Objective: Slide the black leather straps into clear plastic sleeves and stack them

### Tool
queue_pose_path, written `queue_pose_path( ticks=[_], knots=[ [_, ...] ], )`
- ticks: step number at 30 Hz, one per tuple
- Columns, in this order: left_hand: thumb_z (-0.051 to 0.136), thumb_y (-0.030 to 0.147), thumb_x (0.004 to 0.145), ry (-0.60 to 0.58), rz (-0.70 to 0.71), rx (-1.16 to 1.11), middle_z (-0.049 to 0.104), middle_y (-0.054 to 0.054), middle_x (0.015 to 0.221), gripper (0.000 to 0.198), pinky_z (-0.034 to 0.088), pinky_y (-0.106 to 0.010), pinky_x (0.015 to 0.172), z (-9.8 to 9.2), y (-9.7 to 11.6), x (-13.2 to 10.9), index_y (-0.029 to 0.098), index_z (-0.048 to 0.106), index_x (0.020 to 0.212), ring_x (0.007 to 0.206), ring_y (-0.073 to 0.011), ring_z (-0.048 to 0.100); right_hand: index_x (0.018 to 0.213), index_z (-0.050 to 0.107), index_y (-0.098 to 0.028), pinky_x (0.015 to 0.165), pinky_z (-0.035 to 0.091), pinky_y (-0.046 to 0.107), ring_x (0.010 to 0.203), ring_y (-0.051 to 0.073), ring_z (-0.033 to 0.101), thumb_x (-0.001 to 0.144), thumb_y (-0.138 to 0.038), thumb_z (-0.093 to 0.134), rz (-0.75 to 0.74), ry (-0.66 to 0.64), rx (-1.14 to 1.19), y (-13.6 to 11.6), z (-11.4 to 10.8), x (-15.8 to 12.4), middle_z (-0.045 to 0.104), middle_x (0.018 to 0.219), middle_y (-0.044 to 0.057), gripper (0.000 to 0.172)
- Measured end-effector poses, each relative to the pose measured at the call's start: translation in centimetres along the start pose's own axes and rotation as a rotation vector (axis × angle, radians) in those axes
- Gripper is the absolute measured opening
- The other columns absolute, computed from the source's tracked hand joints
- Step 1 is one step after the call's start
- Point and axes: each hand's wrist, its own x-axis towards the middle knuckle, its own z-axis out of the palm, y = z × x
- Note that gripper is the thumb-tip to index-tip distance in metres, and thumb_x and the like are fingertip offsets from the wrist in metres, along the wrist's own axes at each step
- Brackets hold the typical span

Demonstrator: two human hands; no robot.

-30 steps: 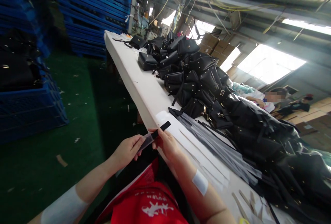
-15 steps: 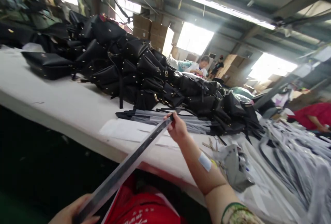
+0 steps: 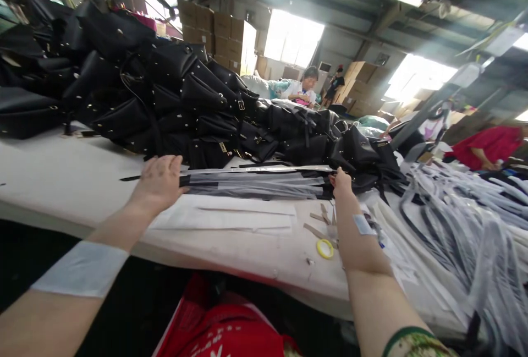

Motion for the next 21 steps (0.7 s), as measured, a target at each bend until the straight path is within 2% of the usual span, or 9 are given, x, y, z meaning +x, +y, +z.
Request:
queue_pose_path(
  ticks=[2, 4, 6, 9, 11, 13, 15, 19, 21],
  knots=[
    [0.053, 0.032, 0.089, -0.065, 0.073, -0.028, 0.049, -0.025, 0.144, 0.062, 0.027, -0.046, 0.118, 3.3, 3.5, -0.5, -0.001, 0.042, 0.141, 0.137, -0.0366, 0.042, 0.087, 0.058, -0.023, 0.051, 0.045, 0.024, 0.058, 0.012, 0.055, 0.084, -0.032, 0.064, -0.026, 0.045, -0.097, 2.3, -2.4, -1.7, 0.057, 0.071, -0.003, 0.011],
    [0.058, 0.037, 0.087, -0.258, 0.182, -0.081, 0.051, -0.022, 0.145, 0.063, 0.030, -0.039, 0.117, 7.1, 6.7, -2.2, 0.004, 0.048, 0.140, 0.136, -0.0318, 0.046, 0.090, 0.060, -0.024, 0.058, 0.050, 0.028, 0.066, 0.014, 0.058, 0.078, -0.032, 0.069, -0.043, 0.032, -0.189, 5.0, -4.6, -4.8, 0.061, 0.080, -0.002, 0.017],
    [0.064, 0.043, 0.082, -0.437, 0.241, -0.103, 0.043, -0.022, 0.153, 0.073, 0.024, -0.042, 0.121, 10.5, 9.1, -3.9, 0.007, 0.046, 0.143, 0.143, -0.0325, 0.038, 0.091, 0.065, -0.022, 0.068, 0.054, 0.034, 0.074, 0.018, 0.060, 0.070, -0.035, 0.076, -0.047, -0.049, -0.290, 7.6, -6.4, -8.3, 0.066, 0.085, 0.002, 0.027],
    [0.071, 0.055, 0.069, -0.559, 0.214, -0.090, 0.025, -0.026, 0.161, 0.103, 0.010, -0.050, 0.123, 14.1, 10.8, -4.7, 0.004, 0.035, 0.150, 0.151, -0.0375, 0.020, 0.106, 0.066, -0.019, 0.090, 0.051, 0.047, 0.094, 0.025, 0.064, 0.069, -0.042, 0.078, -0.136, -0.333, -0.614, 10.5, -7.9, -12.2, 0.069, 0.107, 0.011, 0.045],
    [0.073, 0.063, 0.061, -0.589, 0.183, -0.095, 0.022, -0.029, 0.161, 0.117, 0.006, -0.053, 0.122, 15.5, 10.7, -3.9, 0.003, 0.028, 0.152, 0.151, -0.0400, 0.017, 0.121, 0.062, -0.020, 0.104, 0.042, 0.051, 0.115, 0.030, 0.059, 0.071, -0.045, 0.077, -0.224, -0.533, -0.832, 11.4, -8.0, -13.0, 0.064, 0.125, 0.014, 0.058],
    [0.072, 0.068, 0.056, -0.614, 0.181, -0.123, 0.025, -0.031, 0.159, 0.124, 0.008, -0.054, 0.121, 16.5, 10.2, -2.8, 0.004, 0.028, 0.152, 0.150, -0.0418, 0.021, 0.132, 0.056, -0.019, 0.112, 0.034, 0.052, 0.130, 0.032, 0.050, 0.070, -0.046, 0.079, -0.274, -0.676, -0.967, 11.8, -7.1, -12.3, 0.057, 0.137, 0.016, 0.072],
    [0.072, 0.070, 0.054, -0.622, 0.190, -0.149, 0.029, -0.030, 0.158, 0.123, 0.012, -0.054, 0.121, 17.0, 9.5, -2.0, 0.006, 0.030, 0.151, 0.148, -0.0425, 0.024, 0.139, 0.050, -0.017, 0.115, 0.030, 0.052, 0.137, 0.034, 0.043, 0.067, -0.049, 0.081, -0.286, -0.811, -1.061, 12.0, -5.2, -10.9, 0.051, 0.145, 0.019, 0.085],
    [0.072, 0.071, 0.056, -0.601, 0.188, -0.155, 0.030, -0.028, 0.158, 0.119, 0.018, -0.052, 0.120, 17.1, 9.2, -2.1, 0.007, 0.034, 0.149, 0.147, -0.0413, 0.026, 0.146, 0.041, -0.009, 0.116, 0.026, 0.050, 0.142, 0.040, 0.034, 0.055, -0.055, 0.087, -0.250, -1.059, -1.254, 12.5, 0.0, -8.6, 0.039, 0.152, 0.027, 0.113],
    [0.073, 0.070, 0.055, -0.597, 0.188, -0.155, 0.033, -0.026, 0.158, 0.120, 0.020, -0.050, 0.121, 16.7, 9.2, -2.4, 0.007, 0.035, 0.149, 0.147, -0.0400, 0.028, 0.145, 0.041, -0.007, 0.115, 0.027, 0.050, 0.140, 0.043, 0.037, 0.049, -0.060, 0.088, -0.262, -1.147, -1.377, 12.5, 1.9, -8.6, 0.041, 0.149, 0.029, 0.120]
  ],
)
